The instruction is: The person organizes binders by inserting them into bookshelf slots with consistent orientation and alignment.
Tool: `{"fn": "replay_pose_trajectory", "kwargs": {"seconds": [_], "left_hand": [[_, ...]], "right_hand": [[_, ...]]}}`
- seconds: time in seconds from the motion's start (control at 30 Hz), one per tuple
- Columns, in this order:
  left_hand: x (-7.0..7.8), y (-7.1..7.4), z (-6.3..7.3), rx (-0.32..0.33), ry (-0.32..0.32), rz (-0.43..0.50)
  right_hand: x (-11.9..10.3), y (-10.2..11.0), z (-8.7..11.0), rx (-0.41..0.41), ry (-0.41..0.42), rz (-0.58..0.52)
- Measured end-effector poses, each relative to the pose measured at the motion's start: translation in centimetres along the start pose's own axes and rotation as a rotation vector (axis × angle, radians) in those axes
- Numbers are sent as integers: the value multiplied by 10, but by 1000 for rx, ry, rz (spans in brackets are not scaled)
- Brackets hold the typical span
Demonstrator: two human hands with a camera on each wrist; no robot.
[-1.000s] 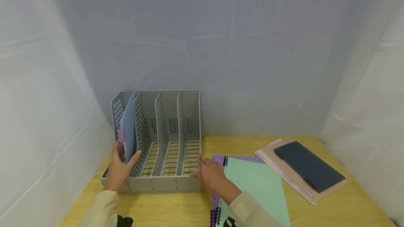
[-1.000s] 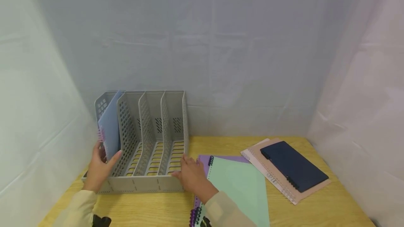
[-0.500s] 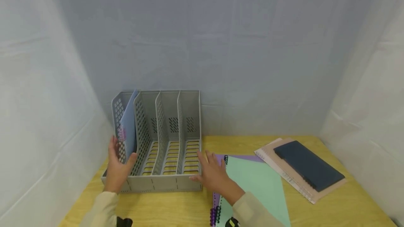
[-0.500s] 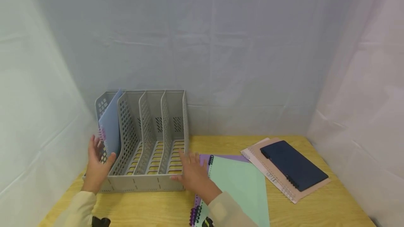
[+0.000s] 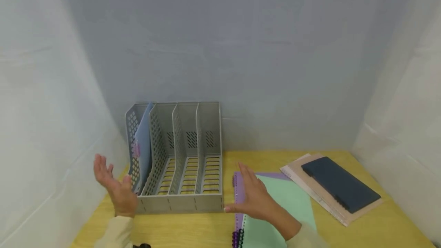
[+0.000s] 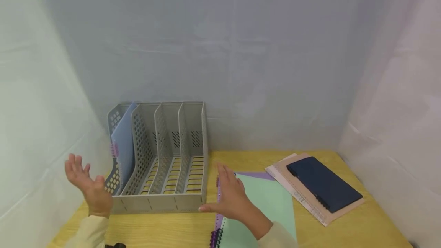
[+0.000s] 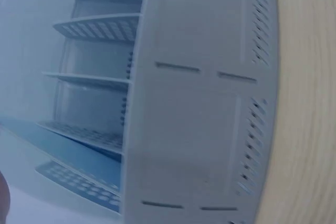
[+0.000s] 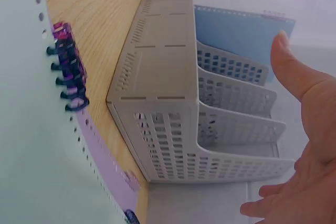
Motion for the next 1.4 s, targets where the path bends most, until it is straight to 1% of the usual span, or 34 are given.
{"fn": "replay_pose_trajectory", "kwargs": {"seconds": [0.03,0.1,0.17,0.23,0.3,0.37,0.43,0.53,0.6,0.63,0.67,0.7,0.73,0.77,0.83,0.9,0.93,0.97,1.0,1.03,1.07,1.13,1.23,1.3,1.4], "left_hand": [[8,-3,1,14,-33,12],[23,-10,3,21,-96,26],[37,-20,10,5,-150,41],[48,-30,19,-27,-201,50],[55,-41,31,-89,-237,73],[59,-52,43,-174,-255,76],[63,-62,57,-270,-273,79],[67,-77,81,-429,-250,75],[68,-86,97,-527,-209,75],[67,-92,105,-578,-171,61],[65,-97,113,-627,-116,41],[63,-102,120,-678,-52,15],[59,-107,128,-731,31,-3],[54,-113,136,-790,136,-18],[44,-122,154,-927,360,-38],[36,-128,173,-1056,579,-31],[33,-130,183,-1108,686,-15],[32,-131,191,-1151,773,-3],[30,-131,198,-1189,840,4],[29,-131,204,-1209,891,9],[27,-131,210,-1215,947,20],[23,-131,219,-1201,1039,34],[18,-129,231,-1177,1144,67],[15,-129,240,-1167,1210,93],[10,-130,251,-1161,1276,132]], "right_hand": [[4,6,2,12,-27,-20],[15,17,6,32,-86,-50],[24,28,7,53,-130,-64],[33,38,7,76,-162,-77],[41,48,7,100,-189,-88],[51,54,9,120,-231,-111],[62,55,14,125,-280,-132],[81,51,23,108,-355,-155],[94,46,30,88,-388,-157],[100,45,32,83,-402,-159],[106,45,34,77,-414,-160],[112,45,36,72,-428,-162],[117,46,38,64,-443,-158],[122,48,39,56,-460,-159],[132,50,41,21,-516,-181],[140,52,44,-18,-577,-203],[144,53,44,-43,-607,-219],[148,53,45,-65,-637,-243],[152,53,46,-87,-660,-273],[155,53,46,-104,-678,-297],[159,53,46,-122,-695,-318],[166,53,47,-153,-736,-380],[178,53,48,-177,-780,-436],[185,54,48,-178,-801,-457],[190,58,50,-170,-796,-465]]}}
Point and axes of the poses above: each hand's wrist, its own z-axis away from the middle knuckle, its own y-axis out of the back of the hand, x = y × z, the point moved 9 cm from there along -z, towards the middle knuckle, and after that the axes turned 9 degrees about x, right-handed, at the moved point
